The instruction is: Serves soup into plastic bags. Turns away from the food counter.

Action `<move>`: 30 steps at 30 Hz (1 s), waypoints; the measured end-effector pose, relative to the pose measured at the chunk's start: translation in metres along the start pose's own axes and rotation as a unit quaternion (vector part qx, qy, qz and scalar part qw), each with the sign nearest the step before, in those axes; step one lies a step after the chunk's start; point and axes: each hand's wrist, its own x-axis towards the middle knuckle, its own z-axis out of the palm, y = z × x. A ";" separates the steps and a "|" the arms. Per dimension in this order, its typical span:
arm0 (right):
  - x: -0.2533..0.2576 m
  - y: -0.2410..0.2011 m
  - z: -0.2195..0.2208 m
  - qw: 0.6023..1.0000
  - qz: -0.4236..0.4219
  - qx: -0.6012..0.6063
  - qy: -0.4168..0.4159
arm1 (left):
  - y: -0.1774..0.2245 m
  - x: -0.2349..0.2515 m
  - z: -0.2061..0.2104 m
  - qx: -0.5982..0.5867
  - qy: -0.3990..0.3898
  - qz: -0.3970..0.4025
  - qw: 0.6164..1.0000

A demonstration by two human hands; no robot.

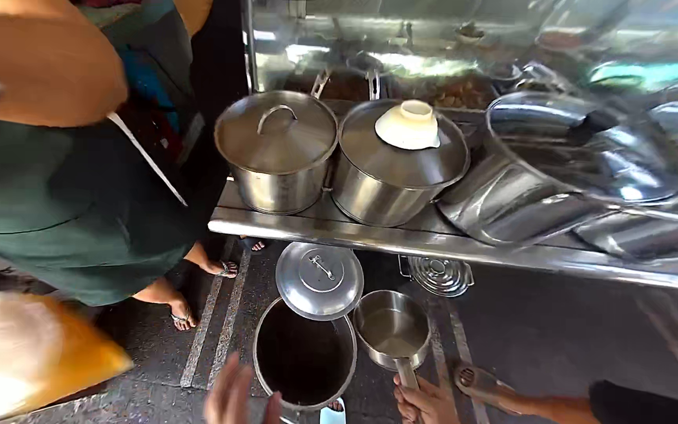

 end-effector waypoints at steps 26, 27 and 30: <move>0.111 0.081 -0.129 0.995 -0.043 0.081 0.033 | -0.209 0.109 0.493 -0.140 -0.170 -0.581 0.783; 0.113 0.081 -0.127 0.995 -0.045 0.073 0.040 | -0.209 0.103 0.487 -0.114 -0.181 -0.578 0.788; 0.119 0.082 -0.120 0.996 -0.056 0.046 0.053 | -0.206 0.074 0.451 -0.101 -0.225 -0.532 0.810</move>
